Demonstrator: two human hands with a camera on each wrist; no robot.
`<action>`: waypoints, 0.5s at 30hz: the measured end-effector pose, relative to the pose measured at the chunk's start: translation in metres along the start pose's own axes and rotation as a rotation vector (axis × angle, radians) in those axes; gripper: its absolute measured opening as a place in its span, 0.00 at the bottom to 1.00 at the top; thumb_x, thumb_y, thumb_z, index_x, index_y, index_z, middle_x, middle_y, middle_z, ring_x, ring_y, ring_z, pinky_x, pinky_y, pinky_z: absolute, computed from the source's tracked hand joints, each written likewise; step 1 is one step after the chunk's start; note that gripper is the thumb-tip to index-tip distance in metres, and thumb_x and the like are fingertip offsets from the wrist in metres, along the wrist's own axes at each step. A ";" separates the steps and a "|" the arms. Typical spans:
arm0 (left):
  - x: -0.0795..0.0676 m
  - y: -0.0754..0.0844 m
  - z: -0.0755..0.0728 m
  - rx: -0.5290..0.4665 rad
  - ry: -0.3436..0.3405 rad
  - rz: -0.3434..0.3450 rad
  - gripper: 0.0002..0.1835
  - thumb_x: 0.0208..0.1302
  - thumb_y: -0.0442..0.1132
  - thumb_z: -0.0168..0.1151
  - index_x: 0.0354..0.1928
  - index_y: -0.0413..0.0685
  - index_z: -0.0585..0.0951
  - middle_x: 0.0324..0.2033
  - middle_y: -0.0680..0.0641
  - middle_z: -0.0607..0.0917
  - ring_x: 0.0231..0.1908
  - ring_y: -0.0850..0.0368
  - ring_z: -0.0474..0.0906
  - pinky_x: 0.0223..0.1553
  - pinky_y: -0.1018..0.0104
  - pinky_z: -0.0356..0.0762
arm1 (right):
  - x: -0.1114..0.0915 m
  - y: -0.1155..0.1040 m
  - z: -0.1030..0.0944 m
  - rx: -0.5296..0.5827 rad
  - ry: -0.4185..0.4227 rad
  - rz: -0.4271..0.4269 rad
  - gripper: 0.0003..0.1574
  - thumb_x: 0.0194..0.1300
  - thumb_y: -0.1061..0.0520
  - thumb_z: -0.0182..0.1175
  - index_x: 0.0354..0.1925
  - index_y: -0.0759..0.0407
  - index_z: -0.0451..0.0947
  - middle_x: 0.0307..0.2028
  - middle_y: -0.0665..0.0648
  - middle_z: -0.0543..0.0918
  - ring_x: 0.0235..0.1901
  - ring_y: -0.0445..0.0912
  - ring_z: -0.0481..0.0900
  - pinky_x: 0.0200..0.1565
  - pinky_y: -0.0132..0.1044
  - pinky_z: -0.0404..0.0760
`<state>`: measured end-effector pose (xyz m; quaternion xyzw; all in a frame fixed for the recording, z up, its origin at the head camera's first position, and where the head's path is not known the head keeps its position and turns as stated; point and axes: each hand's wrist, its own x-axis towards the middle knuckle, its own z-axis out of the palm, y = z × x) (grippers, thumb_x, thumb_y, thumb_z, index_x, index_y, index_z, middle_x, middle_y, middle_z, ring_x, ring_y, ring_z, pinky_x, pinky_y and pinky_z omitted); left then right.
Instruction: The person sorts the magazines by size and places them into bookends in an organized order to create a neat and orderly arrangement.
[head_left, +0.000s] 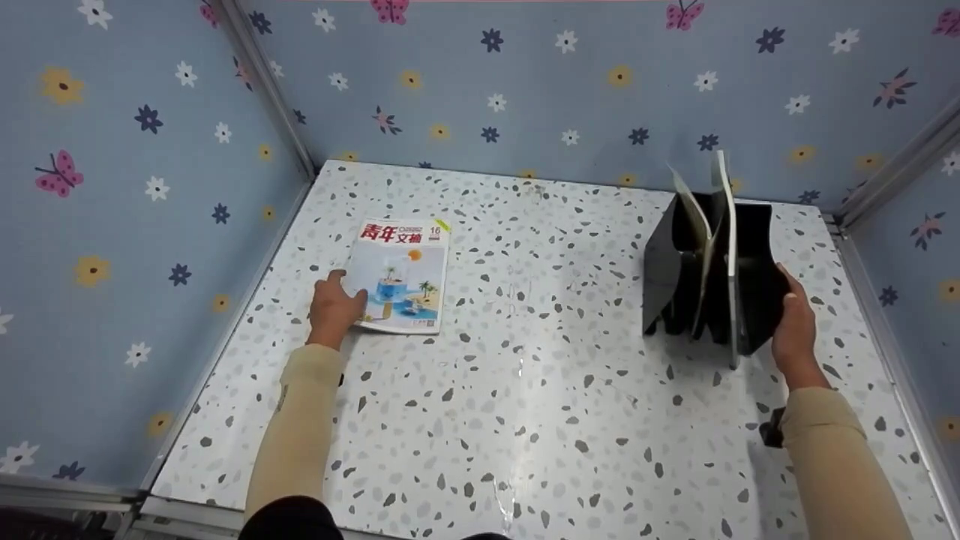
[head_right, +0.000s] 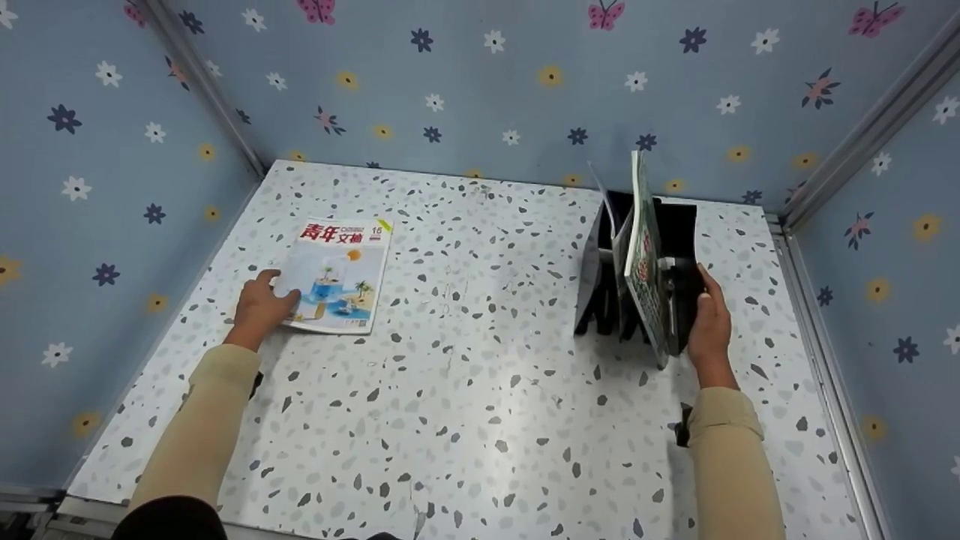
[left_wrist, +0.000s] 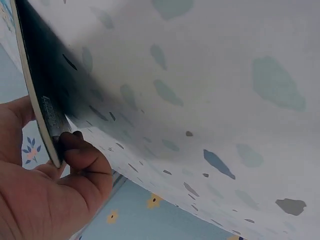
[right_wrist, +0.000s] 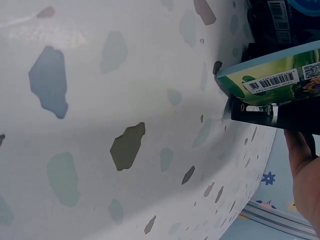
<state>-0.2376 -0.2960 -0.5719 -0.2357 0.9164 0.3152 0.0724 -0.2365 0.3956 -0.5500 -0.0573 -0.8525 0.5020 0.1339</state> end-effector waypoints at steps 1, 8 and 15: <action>0.001 0.000 0.000 -0.005 0.004 -0.003 0.36 0.68 0.49 0.53 0.74 0.47 0.56 0.66 0.32 0.64 0.65 0.36 0.65 0.62 0.40 0.64 | 0.000 0.000 0.000 0.000 0.002 0.006 0.31 0.79 0.46 0.25 0.73 0.41 0.57 0.74 0.52 0.59 0.72 0.51 0.55 0.71 0.42 0.52; 0.002 0.001 -0.001 -0.065 -0.004 -0.020 0.34 0.69 0.46 0.52 0.74 0.48 0.56 0.69 0.37 0.66 0.69 0.38 0.61 0.65 0.43 0.62 | -0.001 0.000 0.001 -0.002 0.016 -0.009 0.30 0.79 0.49 0.26 0.73 0.43 0.59 0.73 0.54 0.59 0.72 0.51 0.56 0.72 0.43 0.51; 0.005 0.003 0.000 -0.198 0.025 -0.024 0.30 0.70 0.45 0.50 0.72 0.47 0.60 0.65 0.35 0.69 0.66 0.40 0.65 0.64 0.46 0.65 | 0.000 0.000 0.001 -0.006 0.036 -0.027 0.29 0.79 0.46 0.28 0.72 0.42 0.61 0.73 0.54 0.61 0.71 0.49 0.57 0.72 0.41 0.52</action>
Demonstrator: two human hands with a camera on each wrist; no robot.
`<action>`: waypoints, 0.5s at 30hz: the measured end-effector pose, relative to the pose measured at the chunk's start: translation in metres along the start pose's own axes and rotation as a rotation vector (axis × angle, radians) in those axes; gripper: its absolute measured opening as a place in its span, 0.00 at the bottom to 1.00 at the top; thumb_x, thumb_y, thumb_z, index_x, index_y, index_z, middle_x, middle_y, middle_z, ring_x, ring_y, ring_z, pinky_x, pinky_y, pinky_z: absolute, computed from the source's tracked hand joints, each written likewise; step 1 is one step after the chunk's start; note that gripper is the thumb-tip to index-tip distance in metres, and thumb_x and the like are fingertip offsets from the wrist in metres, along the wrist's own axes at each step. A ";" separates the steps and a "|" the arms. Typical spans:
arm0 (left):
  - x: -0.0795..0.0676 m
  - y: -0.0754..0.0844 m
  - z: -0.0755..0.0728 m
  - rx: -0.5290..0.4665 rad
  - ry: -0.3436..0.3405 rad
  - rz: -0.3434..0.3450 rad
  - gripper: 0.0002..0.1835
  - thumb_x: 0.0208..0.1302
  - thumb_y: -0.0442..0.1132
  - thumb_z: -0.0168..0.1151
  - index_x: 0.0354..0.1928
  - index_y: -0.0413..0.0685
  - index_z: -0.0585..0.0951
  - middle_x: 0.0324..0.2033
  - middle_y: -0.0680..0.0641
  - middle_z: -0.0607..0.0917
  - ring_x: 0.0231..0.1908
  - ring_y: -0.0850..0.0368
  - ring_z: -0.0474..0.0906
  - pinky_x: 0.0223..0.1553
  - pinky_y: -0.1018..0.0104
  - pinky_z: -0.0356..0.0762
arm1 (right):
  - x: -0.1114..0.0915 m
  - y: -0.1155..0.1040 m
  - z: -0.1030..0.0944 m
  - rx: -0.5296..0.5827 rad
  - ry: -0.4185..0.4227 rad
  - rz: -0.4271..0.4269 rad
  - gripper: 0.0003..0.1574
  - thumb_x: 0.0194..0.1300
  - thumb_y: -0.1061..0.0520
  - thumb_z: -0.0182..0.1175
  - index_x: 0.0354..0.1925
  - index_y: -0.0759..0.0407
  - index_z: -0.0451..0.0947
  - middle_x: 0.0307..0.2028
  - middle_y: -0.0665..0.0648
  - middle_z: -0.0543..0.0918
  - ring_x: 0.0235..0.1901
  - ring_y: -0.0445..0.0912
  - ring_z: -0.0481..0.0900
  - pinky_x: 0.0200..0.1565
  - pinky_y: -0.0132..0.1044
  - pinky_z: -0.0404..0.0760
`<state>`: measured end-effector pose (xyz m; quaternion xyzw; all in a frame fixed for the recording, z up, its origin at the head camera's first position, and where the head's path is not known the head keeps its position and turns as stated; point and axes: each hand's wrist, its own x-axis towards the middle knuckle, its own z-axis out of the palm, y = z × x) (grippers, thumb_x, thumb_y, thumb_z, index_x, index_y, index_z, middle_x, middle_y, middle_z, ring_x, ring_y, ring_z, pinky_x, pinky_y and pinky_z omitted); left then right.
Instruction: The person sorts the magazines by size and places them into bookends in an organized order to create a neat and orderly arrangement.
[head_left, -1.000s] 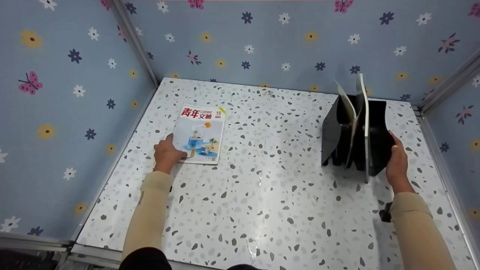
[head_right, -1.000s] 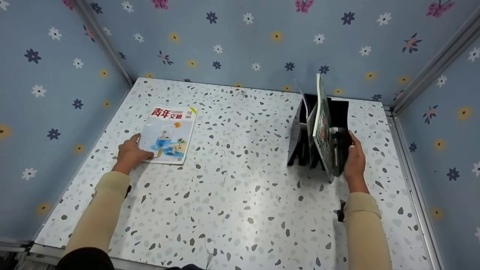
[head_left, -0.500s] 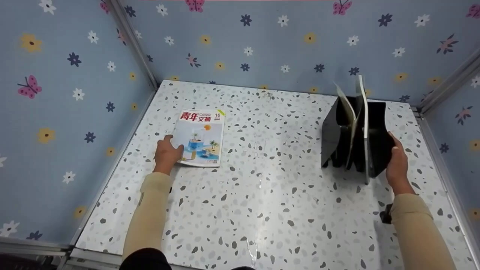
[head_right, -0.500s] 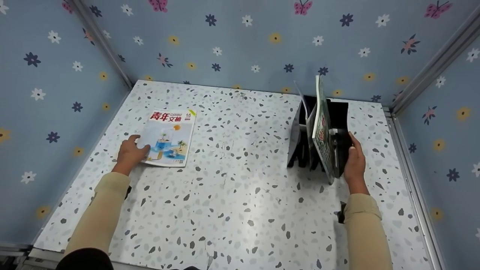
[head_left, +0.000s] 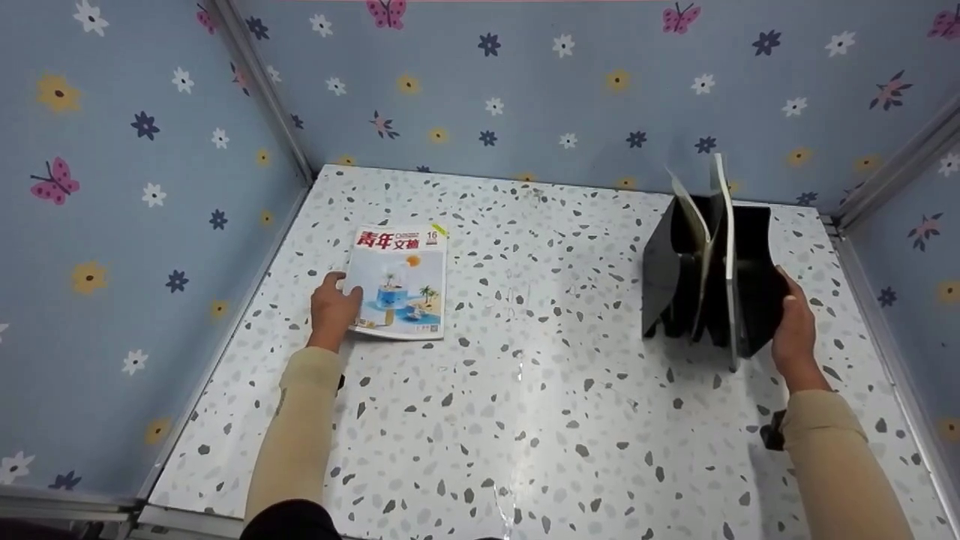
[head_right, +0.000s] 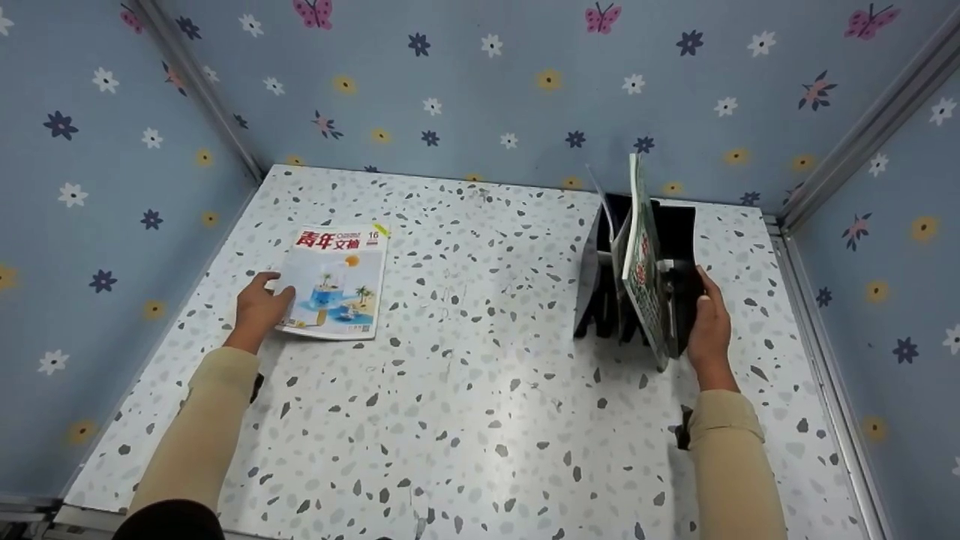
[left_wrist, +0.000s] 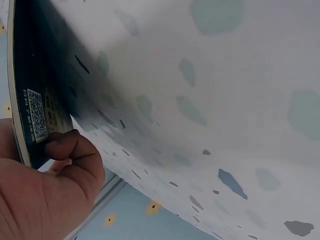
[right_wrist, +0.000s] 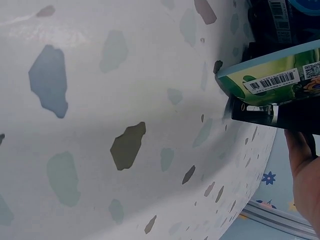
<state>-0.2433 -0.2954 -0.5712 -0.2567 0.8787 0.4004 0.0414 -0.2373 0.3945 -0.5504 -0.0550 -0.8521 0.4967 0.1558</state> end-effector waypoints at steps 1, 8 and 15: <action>0.000 0.001 0.000 0.003 0.000 0.001 0.31 0.70 0.45 0.51 0.72 0.47 0.60 0.66 0.35 0.69 0.66 0.40 0.65 0.64 0.46 0.65 | 0.000 0.000 0.000 0.000 0.003 -0.006 0.29 0.79 0.46 0.28 0.71 0.42 0.61 0.72 0.54 0.61 0.71 0.48 0.57 0.71 0.40 0.53; 0.003 0.003 0.002 -0.007 -0.035 -0.025 0.35 0.68 0.47 0.52 0.74 0.52 0.55 0.72 0.40 0.60 0.73 0.42 0.53 0.70 0.46 0.54 | 0.000 -0.001 0.000 0.006 -0.009 -0.034 0.30 0.79 0.47 0.27 0.72 0.45 0.60 0.73 0.55 0.60 0.71 0.45 0.56 0.71 0.37 0.52; 0.005 0.002 0.007 -0.032 -0.013 -0.018 0.33 0.70 0.48 0.49 0.73 0.49 0.56 0.71 0.38 0.62 0.71 0.42 0.59 0.69 0.47 0.59 | 0.000 0.001 -0.002 -0.003 -0.020 -0.021 0.31 0.79 0.45 0.25 0.73 0.43 0.59 0.73 0.51 0.60 0.70 0.41 0.57 0.68 0.32 0.53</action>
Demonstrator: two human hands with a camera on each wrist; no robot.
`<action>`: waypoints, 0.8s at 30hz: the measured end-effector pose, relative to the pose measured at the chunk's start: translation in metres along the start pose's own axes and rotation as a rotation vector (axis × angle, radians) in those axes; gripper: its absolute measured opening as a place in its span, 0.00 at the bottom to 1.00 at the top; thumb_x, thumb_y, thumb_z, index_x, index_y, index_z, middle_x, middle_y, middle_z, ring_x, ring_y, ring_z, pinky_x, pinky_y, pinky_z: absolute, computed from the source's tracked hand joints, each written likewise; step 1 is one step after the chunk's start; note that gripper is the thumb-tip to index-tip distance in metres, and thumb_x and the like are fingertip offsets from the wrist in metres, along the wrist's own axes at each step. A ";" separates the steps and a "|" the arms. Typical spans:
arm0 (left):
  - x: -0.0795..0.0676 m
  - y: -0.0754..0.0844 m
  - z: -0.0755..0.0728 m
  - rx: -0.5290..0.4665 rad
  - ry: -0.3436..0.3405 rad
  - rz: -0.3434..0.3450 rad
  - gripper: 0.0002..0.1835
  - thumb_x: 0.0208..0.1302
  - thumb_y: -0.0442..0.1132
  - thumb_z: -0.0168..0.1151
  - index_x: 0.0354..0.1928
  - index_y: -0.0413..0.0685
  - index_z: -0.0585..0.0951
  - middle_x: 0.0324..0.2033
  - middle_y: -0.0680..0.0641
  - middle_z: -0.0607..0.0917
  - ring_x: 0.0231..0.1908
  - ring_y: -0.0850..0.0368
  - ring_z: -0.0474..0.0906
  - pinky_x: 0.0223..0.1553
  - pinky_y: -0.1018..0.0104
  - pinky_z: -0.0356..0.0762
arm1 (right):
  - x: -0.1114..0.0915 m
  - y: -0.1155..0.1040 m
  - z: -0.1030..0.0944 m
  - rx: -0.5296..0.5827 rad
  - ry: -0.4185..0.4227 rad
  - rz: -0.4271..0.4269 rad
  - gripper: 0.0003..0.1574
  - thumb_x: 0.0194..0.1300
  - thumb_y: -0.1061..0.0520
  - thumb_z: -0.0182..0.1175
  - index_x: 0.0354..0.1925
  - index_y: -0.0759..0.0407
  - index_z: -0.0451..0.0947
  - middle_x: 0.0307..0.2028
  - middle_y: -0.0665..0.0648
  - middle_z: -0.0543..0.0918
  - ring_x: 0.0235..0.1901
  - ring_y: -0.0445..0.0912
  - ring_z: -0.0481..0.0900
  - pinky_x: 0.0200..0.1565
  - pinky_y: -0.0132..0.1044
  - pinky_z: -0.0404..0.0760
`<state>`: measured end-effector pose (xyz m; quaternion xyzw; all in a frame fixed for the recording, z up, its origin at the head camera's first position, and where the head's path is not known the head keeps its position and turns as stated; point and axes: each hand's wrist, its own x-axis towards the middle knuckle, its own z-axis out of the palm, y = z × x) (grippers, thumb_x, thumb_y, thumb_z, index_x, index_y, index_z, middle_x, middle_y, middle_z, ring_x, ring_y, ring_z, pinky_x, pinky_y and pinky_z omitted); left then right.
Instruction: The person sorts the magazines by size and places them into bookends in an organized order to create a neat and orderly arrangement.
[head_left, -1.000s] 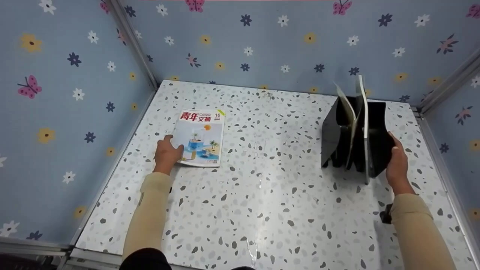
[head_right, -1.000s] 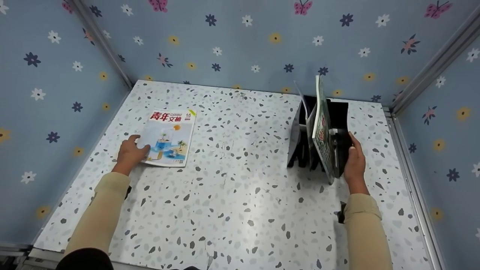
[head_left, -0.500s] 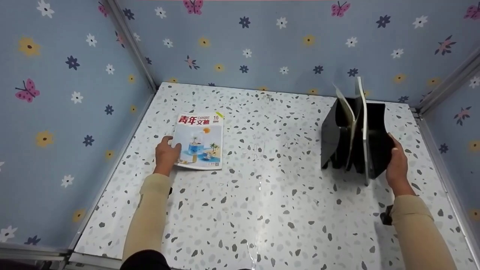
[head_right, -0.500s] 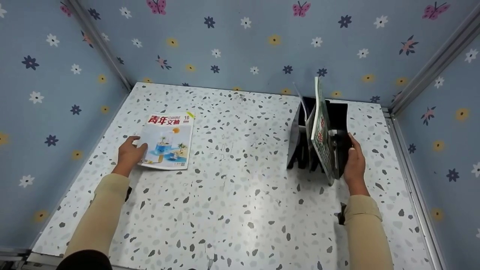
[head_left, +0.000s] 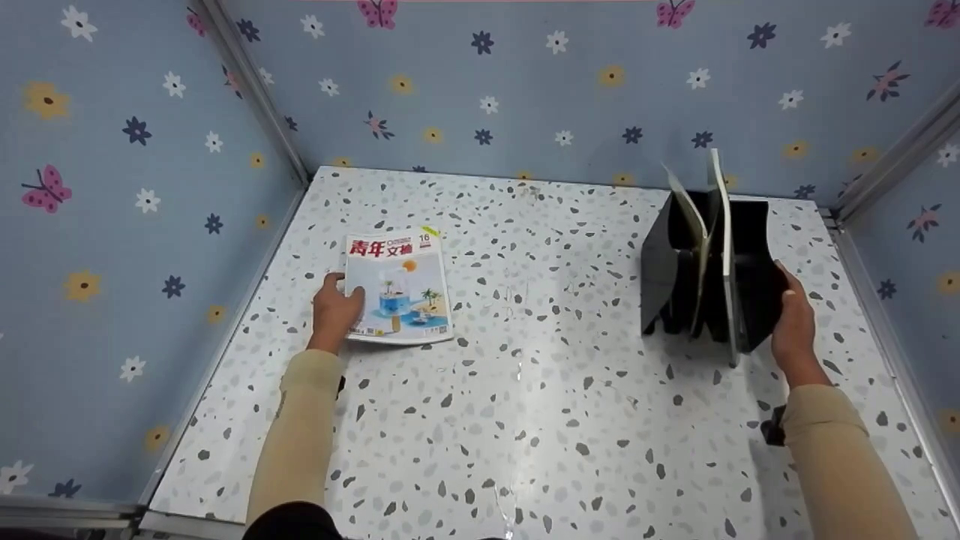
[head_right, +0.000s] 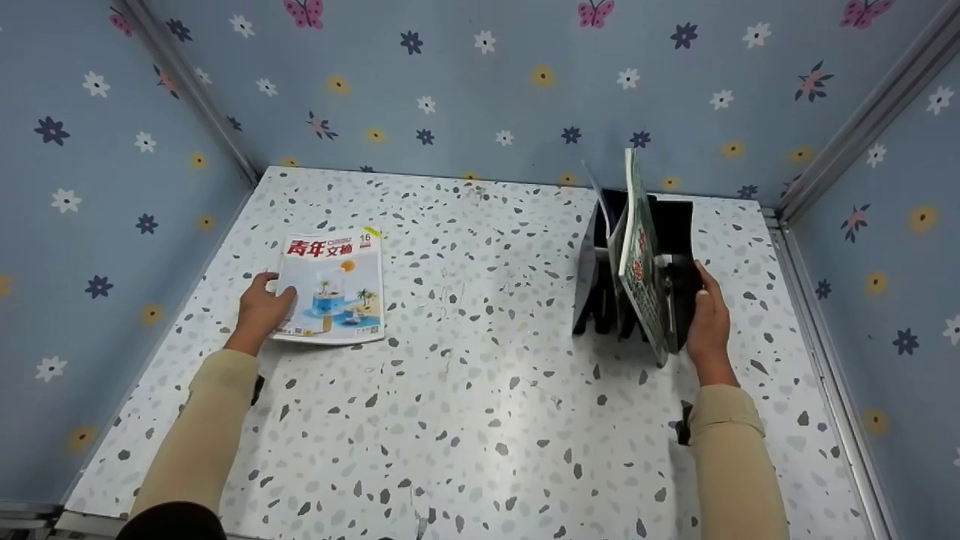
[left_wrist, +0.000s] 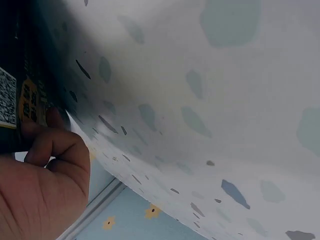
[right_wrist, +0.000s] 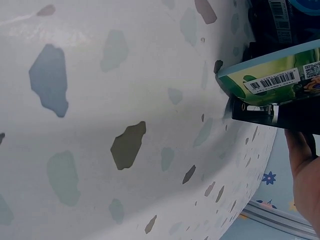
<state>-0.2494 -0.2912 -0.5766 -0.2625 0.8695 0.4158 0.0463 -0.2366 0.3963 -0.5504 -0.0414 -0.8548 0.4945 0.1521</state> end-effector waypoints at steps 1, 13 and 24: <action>0.000 0.000 0.000 0.000 -0.003 -0.003 0.33 0.70 0.48 0.49 0.73 0.49 0.55 0.71 0.38 0.62 0.71 0.42 0.59 0.69 0.47 0.59 | 0.000 0.000 0.000 -0.002 -0.003 0.005 0.31 0.78 0.45 0.25 0.73 0.43 0.58 0.73 0.50 0.60 0.70 0.40 0.57 0.68 0.32 0.53; -0.004 0.005 0.002 -0.087 0.037 -0.040 0.33 0.69 0.47 0.53 0.73 0.54 0.57 0.69 0.40 0.65 0.68 0.44 0.63 0.67 0.48 0.63 | 0.000 0.002 0.002 -0.001 0.015 -0.012 0.31 0.79 0.44 0.26 0.72 0.42 0.60 0.72 0.47 0.61 0.71 0.42 0.56 0.69 0.33 0.52; -0.008 0.004 0.008 -0.075 0.135 0.049 0.32 0.67 0.48 0.54 0.72 0.58 0.60 0.54 0.39 0.79 0.52 0.46 0.77 0.50 0.55 0.76 | 0.000 0.002 0.001 0.001 0.024 0.003 0.30 0.79 0.45 0.27 0.72 0.42 0.60 0.72 0.48 0.62 0.70 0.42 0.57 0.69 0.34 0.53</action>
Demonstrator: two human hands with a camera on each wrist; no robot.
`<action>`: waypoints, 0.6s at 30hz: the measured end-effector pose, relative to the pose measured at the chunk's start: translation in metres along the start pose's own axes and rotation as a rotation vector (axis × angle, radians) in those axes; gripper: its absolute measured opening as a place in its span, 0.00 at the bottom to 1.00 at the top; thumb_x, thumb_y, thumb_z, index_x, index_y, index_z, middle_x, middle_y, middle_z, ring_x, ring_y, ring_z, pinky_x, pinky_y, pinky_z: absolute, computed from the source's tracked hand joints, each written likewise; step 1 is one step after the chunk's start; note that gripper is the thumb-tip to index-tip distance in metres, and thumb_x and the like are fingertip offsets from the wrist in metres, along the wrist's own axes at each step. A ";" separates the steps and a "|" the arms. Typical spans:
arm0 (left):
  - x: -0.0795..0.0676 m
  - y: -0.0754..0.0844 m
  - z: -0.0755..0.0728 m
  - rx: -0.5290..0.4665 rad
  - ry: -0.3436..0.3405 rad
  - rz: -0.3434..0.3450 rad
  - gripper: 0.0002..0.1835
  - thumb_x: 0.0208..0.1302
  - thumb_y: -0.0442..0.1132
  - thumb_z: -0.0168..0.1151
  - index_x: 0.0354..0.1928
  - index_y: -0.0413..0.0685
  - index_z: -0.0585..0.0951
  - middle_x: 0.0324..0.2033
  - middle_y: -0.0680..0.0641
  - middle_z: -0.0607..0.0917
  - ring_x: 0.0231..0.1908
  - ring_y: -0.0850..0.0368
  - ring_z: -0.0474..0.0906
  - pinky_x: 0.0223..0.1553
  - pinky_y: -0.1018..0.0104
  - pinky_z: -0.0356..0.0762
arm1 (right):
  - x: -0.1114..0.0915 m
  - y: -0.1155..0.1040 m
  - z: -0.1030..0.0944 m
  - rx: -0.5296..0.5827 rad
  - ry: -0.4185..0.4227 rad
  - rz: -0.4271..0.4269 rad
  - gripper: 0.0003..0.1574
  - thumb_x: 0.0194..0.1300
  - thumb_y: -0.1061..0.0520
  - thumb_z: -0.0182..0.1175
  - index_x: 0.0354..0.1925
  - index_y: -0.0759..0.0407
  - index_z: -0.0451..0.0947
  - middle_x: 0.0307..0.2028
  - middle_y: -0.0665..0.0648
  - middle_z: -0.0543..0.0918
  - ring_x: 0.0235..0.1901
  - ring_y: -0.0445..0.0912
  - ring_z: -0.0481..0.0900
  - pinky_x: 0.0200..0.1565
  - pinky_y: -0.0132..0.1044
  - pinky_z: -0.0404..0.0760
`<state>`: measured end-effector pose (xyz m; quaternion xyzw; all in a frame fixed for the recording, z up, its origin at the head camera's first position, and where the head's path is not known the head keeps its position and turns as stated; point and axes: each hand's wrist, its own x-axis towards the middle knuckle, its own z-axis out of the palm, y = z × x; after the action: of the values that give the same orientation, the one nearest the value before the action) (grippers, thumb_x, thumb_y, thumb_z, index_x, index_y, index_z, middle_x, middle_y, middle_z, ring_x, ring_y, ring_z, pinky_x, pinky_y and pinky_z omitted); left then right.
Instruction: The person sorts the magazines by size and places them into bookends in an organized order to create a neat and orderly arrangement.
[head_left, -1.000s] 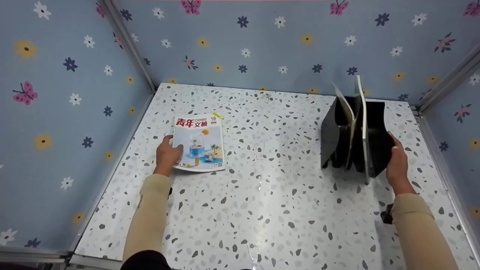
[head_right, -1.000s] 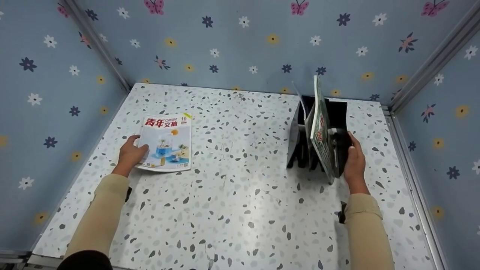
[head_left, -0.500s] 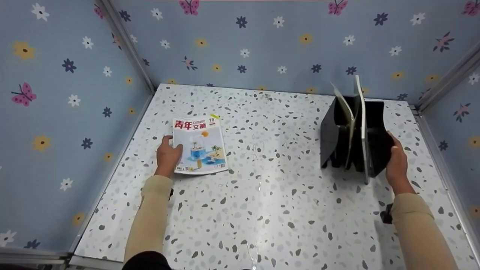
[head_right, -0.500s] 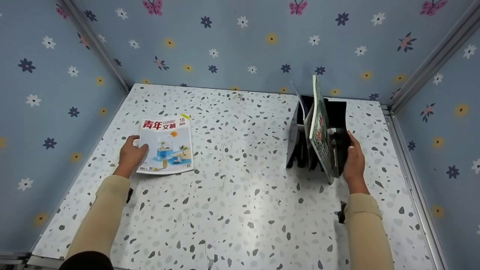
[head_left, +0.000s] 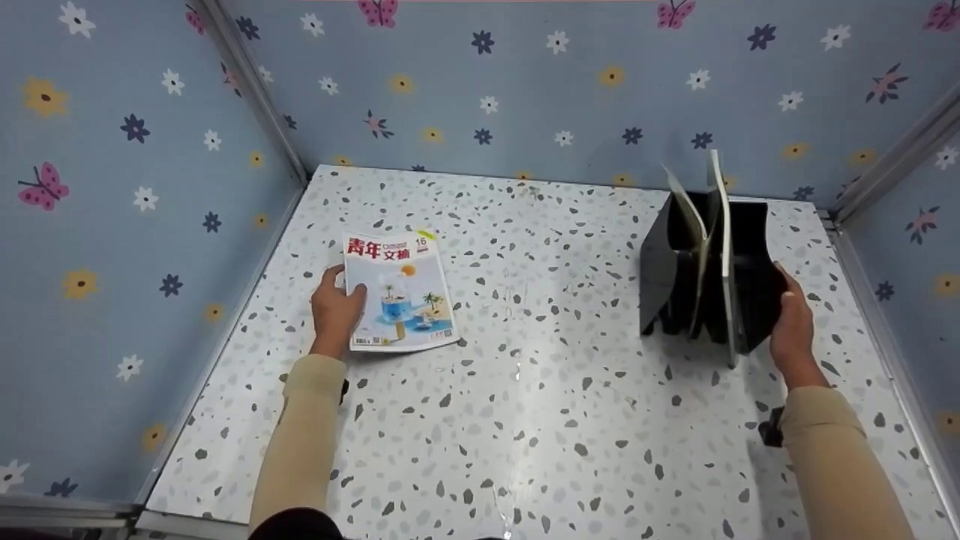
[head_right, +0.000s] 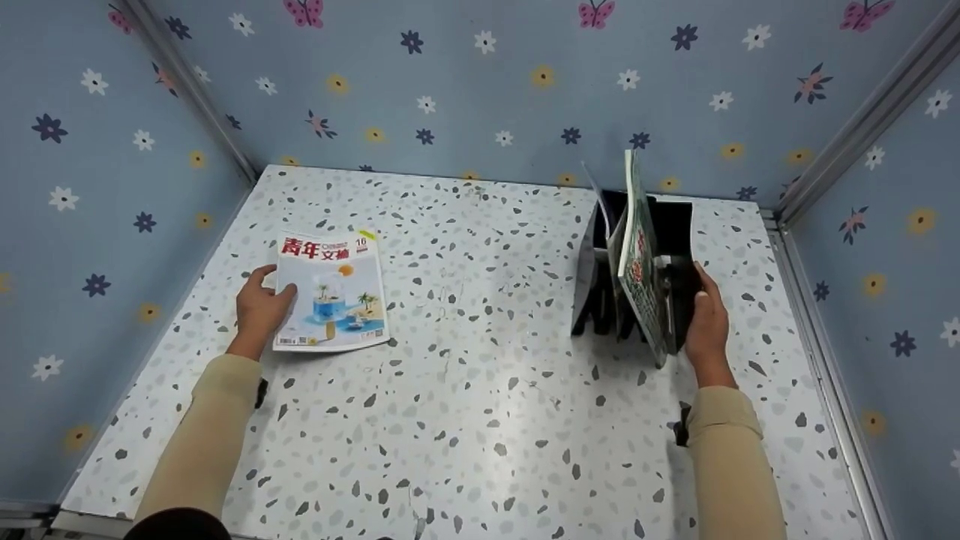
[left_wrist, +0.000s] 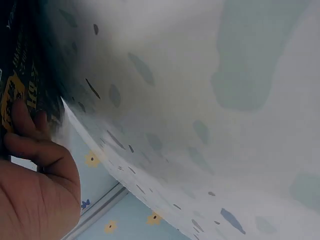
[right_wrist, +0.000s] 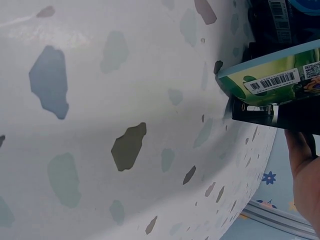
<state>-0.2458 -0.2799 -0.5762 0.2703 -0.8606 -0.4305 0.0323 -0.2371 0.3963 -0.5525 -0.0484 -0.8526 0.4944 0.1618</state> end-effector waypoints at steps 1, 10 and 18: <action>-0.001 0.000 0.001 0.001 0.024 0.020 0.31 0.67 0.48 0.54 0.71 0.59 0.62 0.48 0.40 0.81 0.46 0.48 0.78 0.43 0.57 0.76 | 0.000 0.000 0.000 -0.004 0.000 0.001 0.30 0.79 0.45 0.27 0.72 0.42 0.60 0.72 0.49 0.62 0.70 0.42 0.57 0.69 0.34 0.53; -0.017 0.013 0.006 -0.125 0.176 0.210 0.26 0.65 0.45 0.55 0.66 0.66 0.68 0.21 0.49 0.75 0.21 0.57 0.71 0.21 0.67 0.64 | -0.003 -0.016 -0.002 0.053 -0.039 0.028 0.31 0.78 0.52 0.26 0.73 0.51 0.58 0.73 0.56 0.58 0.71 0.43 0.56 0.70 0.35 0.53; -0.034 0.036 0.008 -0.191 0.293 0.430 0.24 0.64 0.40 0.58 0.63 0.62 0.75 0.15 0.51 0.71 0.12 0.64 0.60 0.16 0.70 0.57 | -0.006 -0.021 -0.001 0.021 -0.030 0.020 0.31 0.79 0.50 0.26 0.73 0.51 0.58 0.73 0.57 0.58 0.72 0.46 0.55 0.70 0.34 0.51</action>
<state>-0.2346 -0.2395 -0.5482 0.1365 -0.8397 -0.4494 0.2725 -0.2299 0.3853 -0.5352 -0.0477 -0.8493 0.5055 0.1446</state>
